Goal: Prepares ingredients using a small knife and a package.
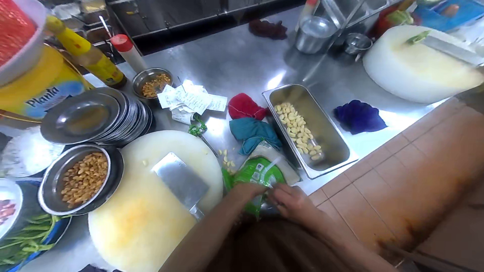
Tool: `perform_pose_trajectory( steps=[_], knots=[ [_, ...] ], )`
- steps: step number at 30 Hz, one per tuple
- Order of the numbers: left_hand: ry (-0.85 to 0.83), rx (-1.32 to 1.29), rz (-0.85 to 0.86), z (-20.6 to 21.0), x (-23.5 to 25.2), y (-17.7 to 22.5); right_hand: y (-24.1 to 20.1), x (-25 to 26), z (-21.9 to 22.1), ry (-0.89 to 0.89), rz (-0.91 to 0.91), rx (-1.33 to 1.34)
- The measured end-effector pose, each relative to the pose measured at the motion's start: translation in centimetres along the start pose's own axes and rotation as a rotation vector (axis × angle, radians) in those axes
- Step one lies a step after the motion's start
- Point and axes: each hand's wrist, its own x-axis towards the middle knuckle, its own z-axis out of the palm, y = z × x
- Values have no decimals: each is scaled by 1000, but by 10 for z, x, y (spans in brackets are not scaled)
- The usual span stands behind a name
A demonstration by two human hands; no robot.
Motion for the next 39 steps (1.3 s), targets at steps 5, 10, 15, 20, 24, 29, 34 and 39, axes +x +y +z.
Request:
perform_pose_trajectory(
  steps=[5,10,15,20,24,29,34,39],
  knots=[
    [21,-239,-111,-7,-22,-12,-2,5,2,21,-6,7],
    [139,-201,54,10,-20,-25,-2,3,3,-1,39,19],
    [446,2,192,41,-15,-30,0,0,3,-24,75,34],
    [1088,119,282,77,-2,-45,-1,4,3,-49,127,55],
    [1346,136,333,94,16,-55,-2,4,5,-65,145,55],
    [1358,153,344,96,13,-55,-4,3,6,-60,160,54],
    [1250,120,326,97,-10,-58,-7,3,9,-39,216,32],
    [964,-565,287,91,-75,-73,-23,14,-14,-196,471,198]
  ],
)
